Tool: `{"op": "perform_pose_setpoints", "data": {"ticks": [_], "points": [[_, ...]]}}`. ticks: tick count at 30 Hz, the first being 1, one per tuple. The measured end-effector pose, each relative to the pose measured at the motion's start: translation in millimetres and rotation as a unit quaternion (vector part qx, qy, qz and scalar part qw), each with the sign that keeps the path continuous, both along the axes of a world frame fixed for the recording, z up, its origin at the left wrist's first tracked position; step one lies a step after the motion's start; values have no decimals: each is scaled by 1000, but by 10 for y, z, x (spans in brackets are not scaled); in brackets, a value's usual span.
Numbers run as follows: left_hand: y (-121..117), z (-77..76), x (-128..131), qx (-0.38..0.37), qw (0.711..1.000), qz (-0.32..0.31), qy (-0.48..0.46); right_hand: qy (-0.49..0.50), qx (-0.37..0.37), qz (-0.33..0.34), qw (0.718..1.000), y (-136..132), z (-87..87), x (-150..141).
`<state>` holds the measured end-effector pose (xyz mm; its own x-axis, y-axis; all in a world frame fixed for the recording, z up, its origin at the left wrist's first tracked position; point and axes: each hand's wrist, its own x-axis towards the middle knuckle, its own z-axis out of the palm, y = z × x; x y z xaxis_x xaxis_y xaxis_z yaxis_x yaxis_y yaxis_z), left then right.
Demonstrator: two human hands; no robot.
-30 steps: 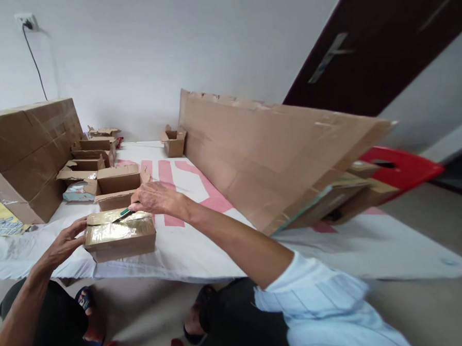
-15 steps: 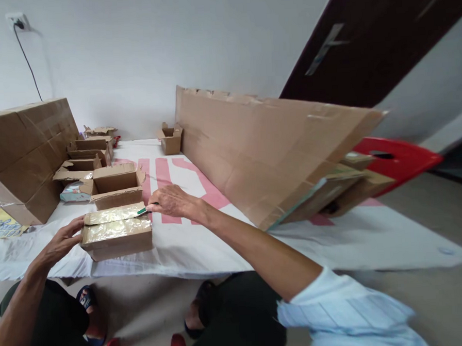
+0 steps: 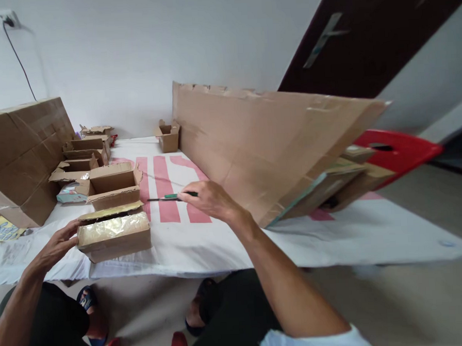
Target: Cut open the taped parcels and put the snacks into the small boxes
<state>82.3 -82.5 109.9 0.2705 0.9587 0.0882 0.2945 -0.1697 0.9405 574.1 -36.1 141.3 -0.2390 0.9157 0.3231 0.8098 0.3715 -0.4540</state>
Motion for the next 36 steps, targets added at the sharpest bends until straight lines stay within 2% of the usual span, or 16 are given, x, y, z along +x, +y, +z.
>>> {"op": "perform_pose_setpoints", "data": {"ticks": [3,7,9,11,14,16,19,22,24,29,33,36], "points": [[6,-34,-14,2,1000,2,0,108,-5,-55,993,-149,-600,18],[10,-34,-19,2,1000,-3,-7,105,-35,-118,987,-387,-1450,-282],[3,-11,-13,1,1000,-6,-7,70,-30,-147,986,-470,-1711,-434],[-9,17,-8,-3,1000,-7,-6,42,-16,-167,985,-505,-1818,-541],[-24,47,-6,-5,1000,0,-4,90,29,-148,984,-483,-1734,-675],[-28,57,-7,-6,1000,6,-2,190,56,-85,977,-453,-1568,-803],[-28,69,-4,-14,1000,1,-6,320,65,22,945,-445,-1259,-1058],[-28,79,-6,-18,1000,-13,-14,355,87,83,927,-497,-1004,-1271],[-32,75,-15,-15,1000,-13,-7,352,109,112,923,-554,-921,-1337],[-41,5,-41,-42,999,5,31,309,146,129,931,-703,-985,-1343],[-27,-53,-37,-39,997,37,56,241,181,94,949,-734,-1089,-1410],[-21,-56,-19,-34,997,29,56,213,200,76,953,-715,-1124,-1489]]}}
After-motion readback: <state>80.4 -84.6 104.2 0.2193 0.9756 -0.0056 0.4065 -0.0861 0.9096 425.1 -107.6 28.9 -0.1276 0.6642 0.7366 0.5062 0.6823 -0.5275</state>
